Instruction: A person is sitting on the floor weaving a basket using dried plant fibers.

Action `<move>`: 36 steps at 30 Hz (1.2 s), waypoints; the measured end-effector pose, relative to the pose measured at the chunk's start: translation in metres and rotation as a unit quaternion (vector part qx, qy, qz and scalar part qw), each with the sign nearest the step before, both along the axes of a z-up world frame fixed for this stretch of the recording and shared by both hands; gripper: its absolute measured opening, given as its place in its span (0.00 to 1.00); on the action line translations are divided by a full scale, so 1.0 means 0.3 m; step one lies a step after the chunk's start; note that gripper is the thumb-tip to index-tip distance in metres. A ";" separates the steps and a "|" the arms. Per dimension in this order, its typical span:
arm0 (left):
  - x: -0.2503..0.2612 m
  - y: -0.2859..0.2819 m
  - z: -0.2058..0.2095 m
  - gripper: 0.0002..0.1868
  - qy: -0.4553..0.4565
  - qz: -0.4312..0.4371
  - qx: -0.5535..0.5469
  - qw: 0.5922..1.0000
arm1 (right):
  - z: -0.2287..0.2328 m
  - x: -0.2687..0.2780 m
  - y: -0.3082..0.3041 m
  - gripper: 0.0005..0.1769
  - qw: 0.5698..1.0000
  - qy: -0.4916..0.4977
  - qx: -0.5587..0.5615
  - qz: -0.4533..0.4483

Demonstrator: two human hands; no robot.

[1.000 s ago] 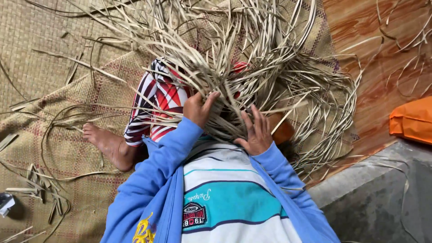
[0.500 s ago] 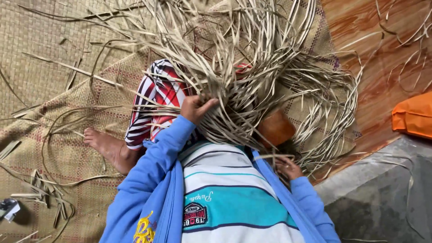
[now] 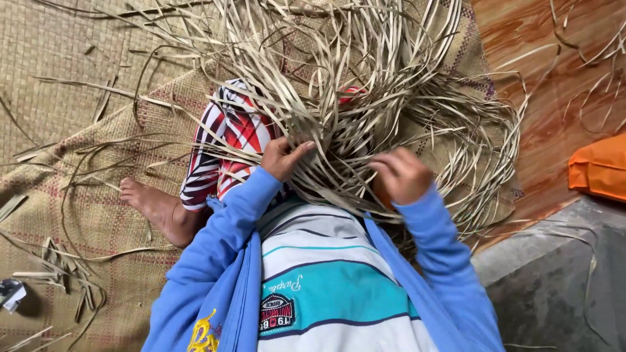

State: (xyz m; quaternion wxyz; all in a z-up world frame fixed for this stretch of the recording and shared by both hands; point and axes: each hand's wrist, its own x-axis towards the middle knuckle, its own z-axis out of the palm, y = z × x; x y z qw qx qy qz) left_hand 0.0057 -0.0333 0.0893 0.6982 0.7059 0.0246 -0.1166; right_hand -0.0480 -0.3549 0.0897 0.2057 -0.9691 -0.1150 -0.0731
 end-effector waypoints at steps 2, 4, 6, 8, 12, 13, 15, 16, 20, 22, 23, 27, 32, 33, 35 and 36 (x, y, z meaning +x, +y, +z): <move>0.004 0.000 0.002 0.18 0.032 -0.007 -0.007 0.999 | 0.022 0.096 0.213 0.18 0.990 -0.028 0.119 0.071; 0.006 0.003 -0.061 0.22 0.046 -0.003 -0.003 0.999 | 0.058 0.161 0.344 0.21 0.982 -0.027 0.160 0.100; -0.003 0.004 -0.204 0.26 0.061 -0.001 -0.002 0.998 | 0.039 0.180 0.472 0.26 0.972 -0.025 0.198 0.127; -0.022 0.004 -0.425 0.29 0.053 -0.023 -0.011 0.998 | -0.036 0.155 0.598 0.07 0.957 -0.163 0.190 0.147; -0.018 -0.012 -0.381 0.29 0.079 0.019 -0.040 0.996 | 0.183 0.043 0.861 0.16 0.930 -0.186 0.200 0.247; -0.012 -0.001 -0.353 0.27 0.087 0.012 -0.024 0.996 | 0.228 0.024 0.891 0.14 0.907 -0.170 0.259 0.284; -0.004 0.014 -0.283 0.27 0.096 0.012 -0.007 0.995 | 0.288 0.016 0.906 0.18 0.878 -0.150 0.319 0.325; 0.002 0.014 -0.242 0.27 0.092 0.002 -0.063 0.994 | 0.301 0.029 0.889 0.18 0.871 -0.164 0.303 0.350; 0.016 -0.009 -0.369 0.19 0.100 0.039 -0.081 0.991 | 0.222 0.110 0.793 0.12 0.870 -0.223 0.309 0.313; 0.008 0.000 -0.372 0.18 0.115 0.048 -0.079 0.989 | 0.135 0.117 0.661 0.25 0.939 -0.199 0.165 0.225; 0.005 0.005 -0.373 0.18 0.131 0.052 -0.077 0.987 | 0.092 0.124 0.595 0.40 0.977 -0.172 0.014 0.127; 0.028 0.136 -0.407 0.34 0.191 -0.027 -0.061 0.979 | -0.012 0.085 0.536 0.60 0.993 -0.030 -0.013 0.109; 0.058 0.239 -0.167 0.34 0.131 -0.118 -0.097 0.980 | -0.026 0.081 0.554 0.50 0.994 0.064 -0.043 0.075; 0.049 0.260 -0.134 0.34 0.132 -0.113 -0.096 0.980 | -0.042 0.084 0.553 0.50 0.994 0.064 -0.042 0.079; 0.036 0.296 -0.069 0.49 0.063 -0.009 0.069 0.996 | -0.073 0.090 0.546 0.43 0.992 0.082 -0.055 0.075; 0.021 0.299 -0.045 0.49 0.063 -0.008 0.068 0.996 | -0.071 0.087 0.550 0.43 0.992 0.082 -0.055 0.077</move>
